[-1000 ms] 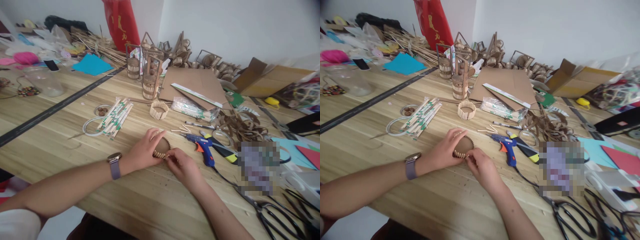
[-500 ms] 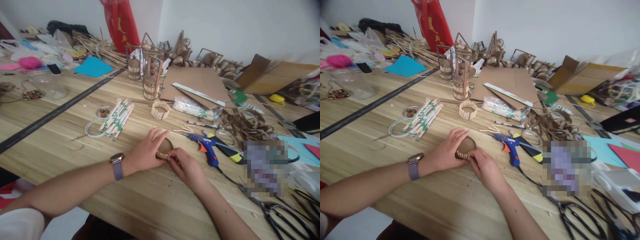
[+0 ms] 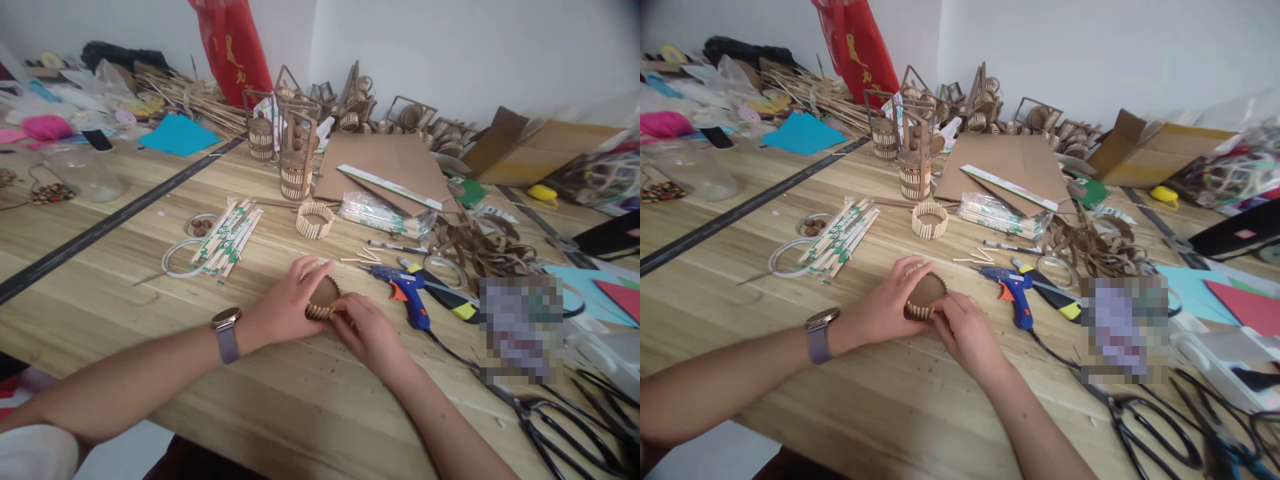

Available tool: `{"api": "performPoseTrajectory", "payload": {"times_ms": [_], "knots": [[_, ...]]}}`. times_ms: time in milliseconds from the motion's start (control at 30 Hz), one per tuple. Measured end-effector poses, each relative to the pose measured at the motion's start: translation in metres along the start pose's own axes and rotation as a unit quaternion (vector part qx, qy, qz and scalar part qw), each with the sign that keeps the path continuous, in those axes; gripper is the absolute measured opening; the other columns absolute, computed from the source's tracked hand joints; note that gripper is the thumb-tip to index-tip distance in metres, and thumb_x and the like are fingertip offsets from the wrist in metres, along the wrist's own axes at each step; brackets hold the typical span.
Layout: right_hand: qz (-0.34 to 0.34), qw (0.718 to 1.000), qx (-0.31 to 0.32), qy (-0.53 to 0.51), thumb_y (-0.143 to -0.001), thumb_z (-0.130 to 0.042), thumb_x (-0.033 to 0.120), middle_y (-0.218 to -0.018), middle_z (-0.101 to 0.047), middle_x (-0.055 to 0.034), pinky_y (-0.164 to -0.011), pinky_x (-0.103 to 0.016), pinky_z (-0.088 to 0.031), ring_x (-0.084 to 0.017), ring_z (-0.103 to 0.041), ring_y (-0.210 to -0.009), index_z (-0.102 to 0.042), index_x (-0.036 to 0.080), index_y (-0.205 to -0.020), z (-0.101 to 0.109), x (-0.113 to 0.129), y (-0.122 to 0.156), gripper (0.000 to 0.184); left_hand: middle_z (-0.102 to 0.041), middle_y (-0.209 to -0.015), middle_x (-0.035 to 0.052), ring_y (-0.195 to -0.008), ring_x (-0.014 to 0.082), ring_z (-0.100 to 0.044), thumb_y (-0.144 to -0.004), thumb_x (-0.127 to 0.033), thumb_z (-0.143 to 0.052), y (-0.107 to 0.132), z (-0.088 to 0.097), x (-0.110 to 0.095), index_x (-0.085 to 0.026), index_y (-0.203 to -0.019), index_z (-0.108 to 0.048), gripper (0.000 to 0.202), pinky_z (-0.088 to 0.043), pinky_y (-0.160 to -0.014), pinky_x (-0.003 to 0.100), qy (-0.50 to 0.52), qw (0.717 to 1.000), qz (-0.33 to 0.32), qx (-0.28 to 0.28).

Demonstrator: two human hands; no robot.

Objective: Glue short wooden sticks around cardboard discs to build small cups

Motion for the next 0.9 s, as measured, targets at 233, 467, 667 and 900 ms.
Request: {"api": "performPoseTrajectory", "payload": {"times_ms": [233,467,667,900], "knots": [[-0.003,1.000,-0.004,-0.007,-0.091,-0.052,0.013,-0.082,-0.065,-0.0051,-0.067,-0.031,-0.046,-0.020,-0.060,-0.075,-0.057,0.021,-0.088,0.002,0.001,-0.001,0.010,-0.031,-0.141,0.0162,-0.136,0.0352,-0.034,-0.067,-0.018,-0.079,0.000,0.000,0.001,-0.026,-0.145,-0.021,0.098,-0.036,-0.111,0.056,0.001,1.000,0.014,-0.017],[-0.004,1.000,-0.002,-0.011,-0.090,-0.051,0.013,-0.083,-0.065,-0.0054,-0.066,-0.032,-0.048,-0.021,-0.061,-0.076,-0.056,0.023,-0.088,0.004,0.003,-0.002,0.011,-0.027,-0.144,0.0163,-0.139,0.0363,-0.030,-0.068,-0.016,-0.075,0.001,0.001,-0.002,-0.027,-0.146,-0.021,0.095,-0.036,-0.111,0.057,-0.001,0.999,0.027,-0.032],[-0.002,1.000,-0.003,-0.006,-0.090,-0.052,0.012,-0.084,-0.066,-0.0058,-0.067,-0.033,-0.048,-0.021,-0.062,-0.077,-0.057,0.022,-0.089,0.003,0.003,-0.001,0.011,-0.024,-0.147,0.0163,-0.140,0.0375,-0.030,-0.070,-0.014,-0.074,0.001,-0.001,-0.003,-0.027,-0.147,-0.023,0.092,-0.036,-0.111,0.057,0.000,0.999,0.031,-0.042],[-0.014,1.000,-0.011,0.006,-0.090,-0.054,0.021,-0.090,-0.068,-0.0082,-0.070,-0.035,-0.051,-0.022,-0.064,-0.080,-0.061,0.020,-0.105,0.019,0.006,-0.005,0.017,-0.021,-0.147,0.0166,-0.135,0.0373,-0.037,-0.069,-0.015,-0.076,0.002,-0.002,-0.001,-0.027,-0.146,-0.023,0.095,-0.039,-0.109,0.057,-0.006,0.998,0.052,-0.031]]}}
Point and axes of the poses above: each hand's wrist, its own y-axis away from the middle knuckle, its own z-axis out of the back of the hand, x = y × z, the point moved 8 cm from there along -y, towards the middle knuckle
